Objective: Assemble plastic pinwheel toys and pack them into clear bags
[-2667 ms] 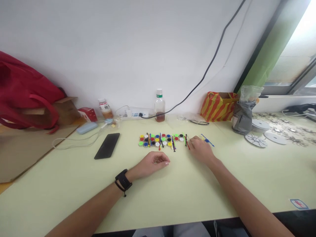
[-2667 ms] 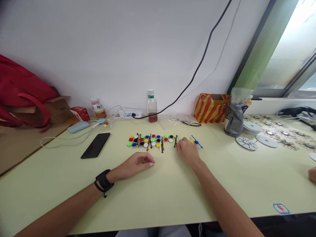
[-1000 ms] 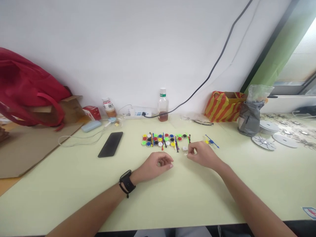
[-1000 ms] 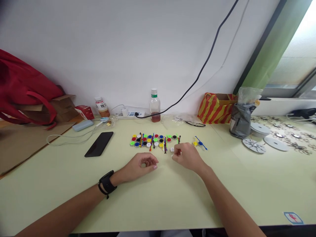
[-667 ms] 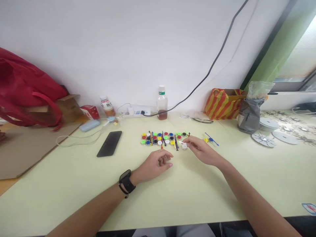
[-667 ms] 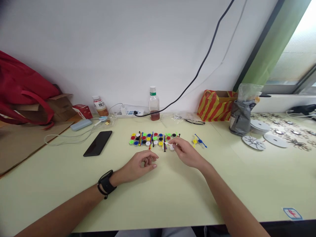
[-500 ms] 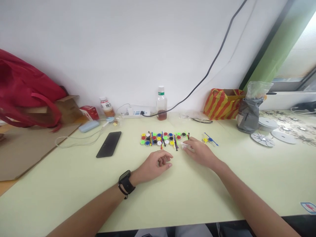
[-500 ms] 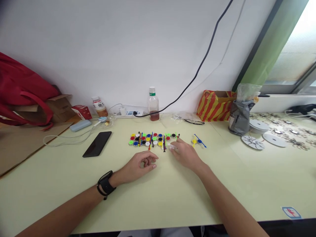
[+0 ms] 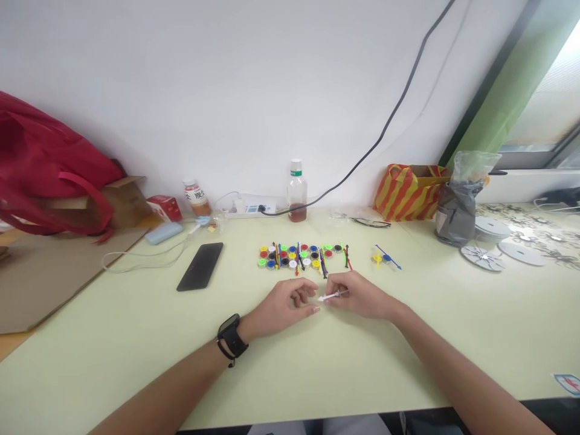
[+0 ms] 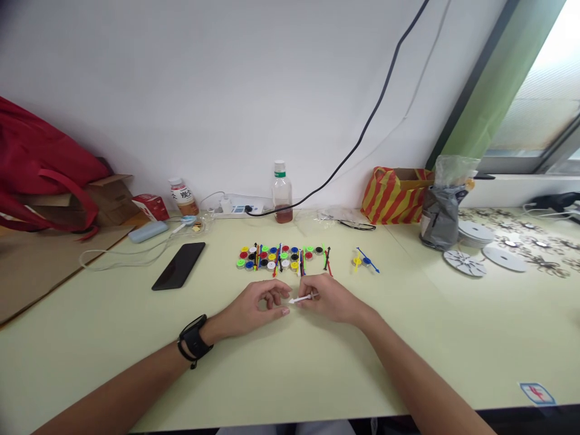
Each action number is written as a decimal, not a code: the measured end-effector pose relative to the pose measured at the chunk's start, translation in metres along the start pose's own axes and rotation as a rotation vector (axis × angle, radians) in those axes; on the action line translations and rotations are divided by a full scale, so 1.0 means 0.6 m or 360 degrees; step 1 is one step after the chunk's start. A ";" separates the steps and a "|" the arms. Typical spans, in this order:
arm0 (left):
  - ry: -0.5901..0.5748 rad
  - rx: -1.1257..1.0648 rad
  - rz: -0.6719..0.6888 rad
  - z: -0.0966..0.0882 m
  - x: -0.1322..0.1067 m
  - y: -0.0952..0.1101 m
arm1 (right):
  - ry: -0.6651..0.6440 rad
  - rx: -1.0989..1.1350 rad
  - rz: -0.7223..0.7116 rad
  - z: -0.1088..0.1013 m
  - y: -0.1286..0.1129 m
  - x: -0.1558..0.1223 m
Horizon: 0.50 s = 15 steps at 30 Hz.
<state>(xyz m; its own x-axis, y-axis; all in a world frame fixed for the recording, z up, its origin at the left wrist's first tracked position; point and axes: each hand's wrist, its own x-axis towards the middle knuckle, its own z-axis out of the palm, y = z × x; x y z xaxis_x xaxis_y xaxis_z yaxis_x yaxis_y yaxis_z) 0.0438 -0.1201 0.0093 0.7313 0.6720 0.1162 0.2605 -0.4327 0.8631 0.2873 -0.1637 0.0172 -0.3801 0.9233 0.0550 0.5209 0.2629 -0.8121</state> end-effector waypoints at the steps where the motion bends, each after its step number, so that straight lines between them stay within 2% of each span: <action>1: -0.0027 -0.0012 0.0018 -0.001 0.000 0.004 | -0.0008 0.0100 -0.0023 0.007 -0.004 0.001; 6: -0.0100 -0.0268 0.0037 -0.002 0.003 0.015 | 0.0072 0.0416 -0.0073 0.034 -0.023 0.004; 11: -0.0091 -0.0683 -0.0106 0.001 0.005 0.001 | 0.0092 0.0487 -0.0066 0.040 -0.028 0.005; 15: -0.0101 -0.0832 -0.0201 0.000 0.007 -0.008 | 0.0047 0.0505 -0.0106 0.038 -0.025 0.006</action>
<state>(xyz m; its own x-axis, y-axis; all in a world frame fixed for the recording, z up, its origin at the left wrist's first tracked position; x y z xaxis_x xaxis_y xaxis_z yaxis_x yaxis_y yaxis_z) 0.0457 -0.1153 0.0056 0.7556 0.6547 -0.0200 0.0121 0.0166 0.9998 0.2605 -0.1711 0.0162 -0.3806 0.9159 0.1275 0.2295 0.2271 -0.9464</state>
